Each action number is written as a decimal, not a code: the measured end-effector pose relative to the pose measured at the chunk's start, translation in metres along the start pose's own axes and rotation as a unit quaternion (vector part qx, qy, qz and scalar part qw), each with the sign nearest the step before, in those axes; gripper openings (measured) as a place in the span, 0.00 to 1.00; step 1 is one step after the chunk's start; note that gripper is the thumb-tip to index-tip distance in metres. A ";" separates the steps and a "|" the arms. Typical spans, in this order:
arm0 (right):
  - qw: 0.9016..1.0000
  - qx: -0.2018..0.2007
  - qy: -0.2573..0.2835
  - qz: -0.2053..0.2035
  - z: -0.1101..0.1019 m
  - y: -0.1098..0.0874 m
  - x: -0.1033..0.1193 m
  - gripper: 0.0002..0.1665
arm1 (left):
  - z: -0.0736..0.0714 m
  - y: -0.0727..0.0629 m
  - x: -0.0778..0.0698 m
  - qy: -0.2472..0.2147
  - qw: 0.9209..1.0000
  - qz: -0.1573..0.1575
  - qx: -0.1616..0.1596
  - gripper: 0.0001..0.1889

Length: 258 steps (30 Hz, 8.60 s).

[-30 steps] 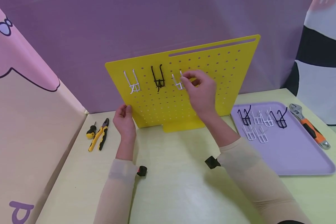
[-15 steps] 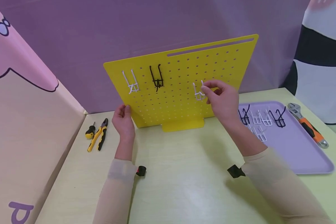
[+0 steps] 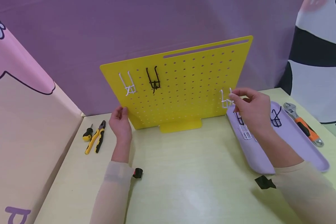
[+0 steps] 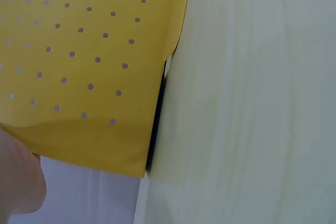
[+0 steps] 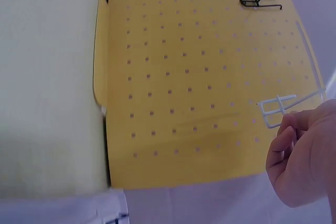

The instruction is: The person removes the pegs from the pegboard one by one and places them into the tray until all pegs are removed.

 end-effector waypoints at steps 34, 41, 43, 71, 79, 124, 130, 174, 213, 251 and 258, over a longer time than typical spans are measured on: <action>0.980 0.020 -0.147 0.132 -0.128 0.001 -0.103 0.35 | -0.005 -0.001 -0.002 0.039 0.999 0.007 0.030 0.15; 0.981 0.035 -0.130 0.139 -0.137 0.008 -0.123 0.07 | -0.004 -0.002 -0.004 0.036 0.999 0.012 0.030 0.14; 0.979 0.048 -0.142 0.142 -0.137 0.008 -0.129 0.11 | -0.004 -0.001 -0.004 0.034 0.999 0.013 0.029 0.14; 0.947 0.102 -0.244 0.180 -0.129 0.012 -0.173 0.31 | -0.004 -0.002 -0.003 0.039 0.999 0.015 0.024 0.15; 0.949 0.098 -0.230 0.190 -0.127 0.012 -0.174 0.31 | -0.004 -0.003 -0.003 0.045 0.999 0.010 0.024 0.14; 0.979 -0.018 -0.141 0.145 -0.130 0.020 -0.086 0.40 | -0.004 -0.002 0.000 0.036 0.999 0.002 0.035 0.14; 0.989 -0.007 -0.098 0.113 -0.106 0.016 -0.062 0.34 | -0.002 0.000 0.002 0.024 0.999 -0.004 0.038 0.13; 0.982 0.142 0.114 -0.058 0.099 -0.008 0.045 0.16 | -0.002 -0.001 -0.001 0.028 0.999 0.011 0.027 0.13; 0.970 0.103 0.161 -0.153 0.181 0.003 0.094 0.10 | -0.003 -0.002 -0.001 0.039 0.999 0.026 0.028 0.13; 0.964 0.087 0.159 -0.194 0.191 -0.009 0.114 0.09 | -0.002 -0.001 -0.001 0.026 0.998 0.049 0.026 0.13; 0.958 0.124 0.150 -0.210 0.186 -0.021 0.113 0.09 | -0.001 -0.002 -0.001 0.026 0.998 0.044 0.028 0.13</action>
Point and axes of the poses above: each hand's wrist, its own y-axis towards the middle knuckle, its own z-axis out of the palm, x = y × z, the point moved 8 cm from there along y, towards the middle knuckle, and after that the axes turned 10 degrees about y, right-handed, at the moved point
